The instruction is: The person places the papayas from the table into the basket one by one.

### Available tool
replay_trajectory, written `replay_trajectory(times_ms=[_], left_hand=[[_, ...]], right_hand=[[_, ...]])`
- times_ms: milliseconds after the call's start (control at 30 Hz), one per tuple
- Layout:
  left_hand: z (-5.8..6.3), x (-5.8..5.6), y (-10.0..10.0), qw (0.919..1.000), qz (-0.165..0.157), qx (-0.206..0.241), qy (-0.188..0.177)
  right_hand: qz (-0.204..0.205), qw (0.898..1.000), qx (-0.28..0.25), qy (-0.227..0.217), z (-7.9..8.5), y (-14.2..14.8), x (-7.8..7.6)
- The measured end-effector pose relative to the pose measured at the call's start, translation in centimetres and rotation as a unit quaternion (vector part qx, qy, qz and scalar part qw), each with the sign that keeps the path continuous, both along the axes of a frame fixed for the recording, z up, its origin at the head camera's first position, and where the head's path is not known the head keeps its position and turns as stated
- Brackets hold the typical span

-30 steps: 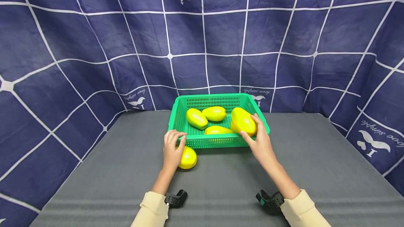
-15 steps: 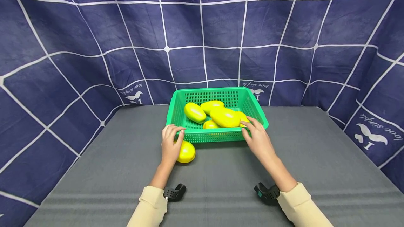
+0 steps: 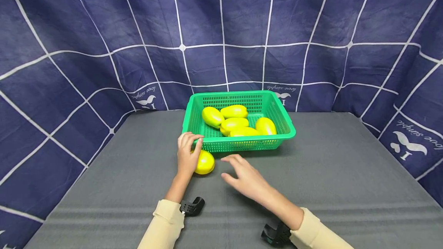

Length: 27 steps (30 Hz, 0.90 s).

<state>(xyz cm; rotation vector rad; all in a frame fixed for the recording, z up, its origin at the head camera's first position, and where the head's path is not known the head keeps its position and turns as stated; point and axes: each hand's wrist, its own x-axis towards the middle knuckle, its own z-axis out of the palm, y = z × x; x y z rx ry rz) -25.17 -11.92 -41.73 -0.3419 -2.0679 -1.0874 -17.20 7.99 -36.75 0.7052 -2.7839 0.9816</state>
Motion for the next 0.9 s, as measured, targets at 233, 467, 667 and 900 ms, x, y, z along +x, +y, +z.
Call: replay_trajectory(times_ms=[233,467,667,900], left_hand=[[0.3,0.0,0.0,0.9998,0.007,-0.014,-0.007],[0.2,0.1,0.3,1.0000,0.004,-0.009,-0.001],[0.0,0.1,0.2,0.9999,-0.010,-0.009,0.006],[-0.1,-0.1,-0.4,0.9999,-0.002,-0.014,0.006]], right_hand=[[0.044,0.994,-0.038,-0.087,-2.5,-4.3,-2.0],[0.017,0.985,-0.143,-0.098,-4.8,-6.3,-4.1],[0.000,0.985,-0.128,-0.118,-3.8,-4.7,-4.1],[0.052,0.986,-0.047,-0.153,1.8,0.1,-3.1]])
